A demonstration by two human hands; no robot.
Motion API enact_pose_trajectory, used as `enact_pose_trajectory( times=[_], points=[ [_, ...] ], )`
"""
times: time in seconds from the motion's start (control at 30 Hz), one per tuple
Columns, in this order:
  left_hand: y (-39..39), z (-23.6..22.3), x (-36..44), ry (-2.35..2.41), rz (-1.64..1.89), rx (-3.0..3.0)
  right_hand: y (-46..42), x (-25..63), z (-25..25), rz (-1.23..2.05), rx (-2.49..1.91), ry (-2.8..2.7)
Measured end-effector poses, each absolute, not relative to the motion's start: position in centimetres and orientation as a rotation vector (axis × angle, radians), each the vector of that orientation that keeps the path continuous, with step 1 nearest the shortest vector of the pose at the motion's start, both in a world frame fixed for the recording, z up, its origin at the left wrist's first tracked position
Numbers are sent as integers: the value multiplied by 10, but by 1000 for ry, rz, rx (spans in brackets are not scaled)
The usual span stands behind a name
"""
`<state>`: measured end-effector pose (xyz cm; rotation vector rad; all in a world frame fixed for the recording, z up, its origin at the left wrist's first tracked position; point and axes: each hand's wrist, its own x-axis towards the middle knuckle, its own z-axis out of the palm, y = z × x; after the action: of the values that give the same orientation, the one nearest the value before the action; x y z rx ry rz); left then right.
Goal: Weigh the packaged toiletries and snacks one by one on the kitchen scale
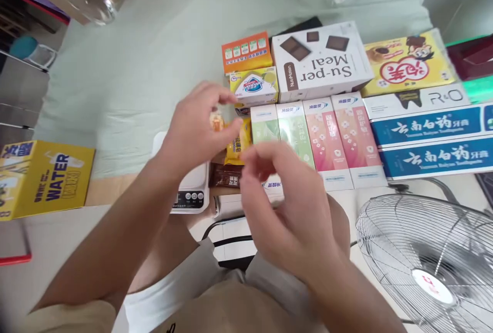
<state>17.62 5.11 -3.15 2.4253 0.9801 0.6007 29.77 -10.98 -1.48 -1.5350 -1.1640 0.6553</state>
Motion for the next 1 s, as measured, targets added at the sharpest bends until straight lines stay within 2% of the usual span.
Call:
enact_pose_trajectory(
  times=[0.17,0.33,0.67,0.77,0.87,1.0],
  points=[
    [105,-34,202,994,376,2584,-29,324,10,319,-1796,-1210],
    [117,-46,213,952,189,2655,-4,335,-12,372,-2046,-1073],
    [136,-81,213,804,609,2485,11,334,-13,511,-2182,-1301],
    [135,-67,210,778,653,2414,7,333,-10,458,-2100,-1226],
    [125,-34,185,817,737,2354,0,323,4,326,-1977,-1195],
    [95,-3,107,851,881,2304,-11,296,17,454,-1776,-1416]
  ],
)
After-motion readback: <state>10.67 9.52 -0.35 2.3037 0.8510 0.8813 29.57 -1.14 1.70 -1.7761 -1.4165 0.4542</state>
